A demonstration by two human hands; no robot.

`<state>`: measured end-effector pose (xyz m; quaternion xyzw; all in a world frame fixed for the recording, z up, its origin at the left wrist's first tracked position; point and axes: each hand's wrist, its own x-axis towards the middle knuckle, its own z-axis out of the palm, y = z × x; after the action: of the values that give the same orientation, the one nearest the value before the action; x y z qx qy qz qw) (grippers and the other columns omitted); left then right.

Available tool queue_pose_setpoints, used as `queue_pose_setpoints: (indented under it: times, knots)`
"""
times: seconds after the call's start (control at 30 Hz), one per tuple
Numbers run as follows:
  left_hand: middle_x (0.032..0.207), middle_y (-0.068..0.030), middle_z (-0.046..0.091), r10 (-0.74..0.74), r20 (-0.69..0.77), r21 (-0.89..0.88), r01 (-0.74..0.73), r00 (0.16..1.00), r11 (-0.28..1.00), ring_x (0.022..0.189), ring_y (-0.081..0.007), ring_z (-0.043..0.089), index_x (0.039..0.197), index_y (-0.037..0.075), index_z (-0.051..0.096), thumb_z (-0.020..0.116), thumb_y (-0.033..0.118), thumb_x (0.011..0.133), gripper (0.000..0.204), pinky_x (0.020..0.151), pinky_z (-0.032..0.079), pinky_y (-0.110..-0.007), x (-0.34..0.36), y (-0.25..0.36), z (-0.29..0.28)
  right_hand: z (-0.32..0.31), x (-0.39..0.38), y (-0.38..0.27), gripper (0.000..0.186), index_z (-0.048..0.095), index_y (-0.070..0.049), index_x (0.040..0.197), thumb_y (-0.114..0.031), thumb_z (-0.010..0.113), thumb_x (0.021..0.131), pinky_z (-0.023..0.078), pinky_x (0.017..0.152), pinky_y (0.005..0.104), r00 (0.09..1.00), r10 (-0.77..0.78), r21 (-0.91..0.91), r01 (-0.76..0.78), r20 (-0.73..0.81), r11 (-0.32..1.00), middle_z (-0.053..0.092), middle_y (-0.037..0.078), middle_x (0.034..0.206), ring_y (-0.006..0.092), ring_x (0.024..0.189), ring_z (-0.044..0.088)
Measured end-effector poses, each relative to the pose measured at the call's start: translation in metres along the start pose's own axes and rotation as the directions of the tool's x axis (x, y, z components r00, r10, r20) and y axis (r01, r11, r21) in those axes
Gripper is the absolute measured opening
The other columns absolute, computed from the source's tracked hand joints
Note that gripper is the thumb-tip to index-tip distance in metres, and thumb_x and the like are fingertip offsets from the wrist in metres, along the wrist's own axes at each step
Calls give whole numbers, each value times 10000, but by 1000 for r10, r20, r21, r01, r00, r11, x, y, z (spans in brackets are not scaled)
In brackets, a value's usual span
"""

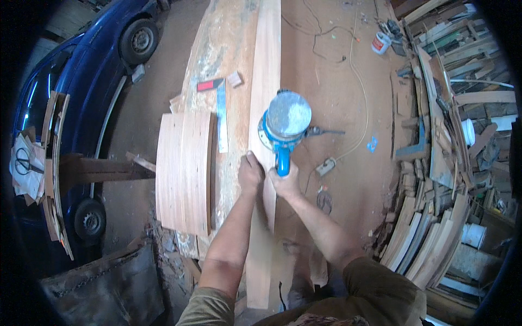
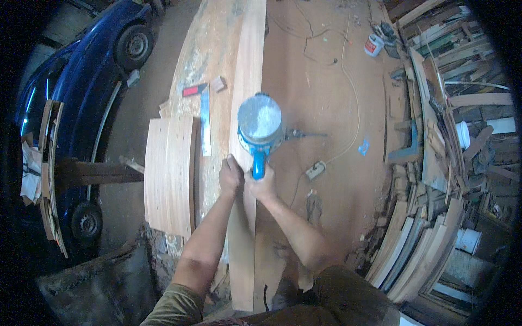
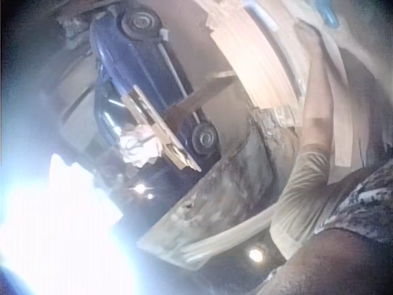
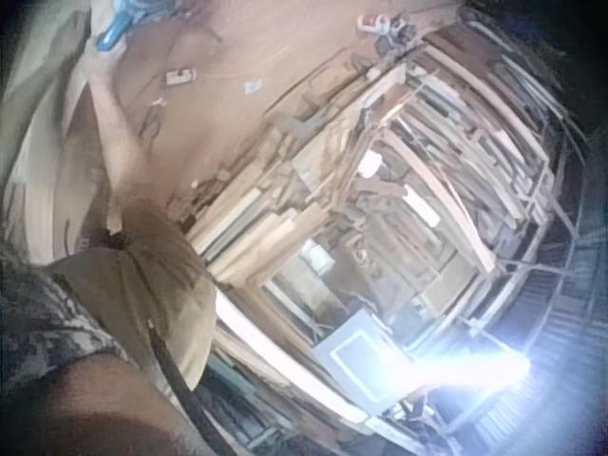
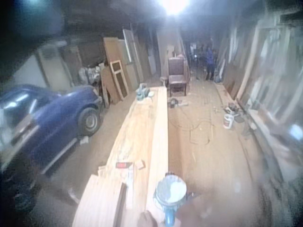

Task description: The person uses a handheld electric router to shape the edges of several long wooden planks. They move the tool along the length of each plank, then flip the wood over to process the opposite side. The person handles the planks one at a time, placing them on a workbench and moving them aside after routing.

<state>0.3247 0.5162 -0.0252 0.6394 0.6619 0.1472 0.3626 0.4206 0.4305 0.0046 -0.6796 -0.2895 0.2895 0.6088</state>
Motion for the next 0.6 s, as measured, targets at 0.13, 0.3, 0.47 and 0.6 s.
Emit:
queue_pose_setpoints:
  times: [0.13, 0.3, 0.47, 0.6]
  knots:
    - [1014, -350, 682, -110, -54, 121, 115, 993, 986, 982, -526, 645, 1112, -40, 630, 313, 491, 1065, 620, 903, 468, -594, -6, 24, 1, 0, 12, -1, 133, 567, -19, 890, -21, 657, 791, 480, 605, 336, 1000, -21, -11, 21, 8, 1000, 542, 48, 691, 129, 645, 554]
    - [997, -341, 688, -109, -67, 145, 118, 992, 982, 975, -520, 650, 1102, -24, 645, 328, 507, 1057, 620, 907, 474, -588, -4, 22, 2, 3, 27, -2, 135, 561, -21, 880, -16, 661, 789, 480, 595, 341, 999, -28, 21, 28, 18, 999, 549, 50, 688, 138, 625, 559]
    - [991, -333, 691, -153, -83, 191, 167, 985, 967, 973, -513, 654, 1140, -7, 648, 336, 518, 1052, 617, 902, 482, -580, -4, 31, 2, 5, 43, -2, 139, 561, -19, 869, -11, 670, 782, 482, 592, 344, 998, -55, 11, 55, -2, 998, 551, 52, 685, 144, 616, 559]
    - [996, -329, 693, -183, -78, 216, 196, 980, 957, 979, -509, 656, 1173, 0, 649, 338, 523, 1051, 621, 906, 485, -573, -2, 32, 3, 5, 61, -4, 147, 581, -17, 867, -34, 703, 786, 516, 617, 369, 999, -35, -12, 35, 8, 999, 604, 89, 689, 184, 633, 629]
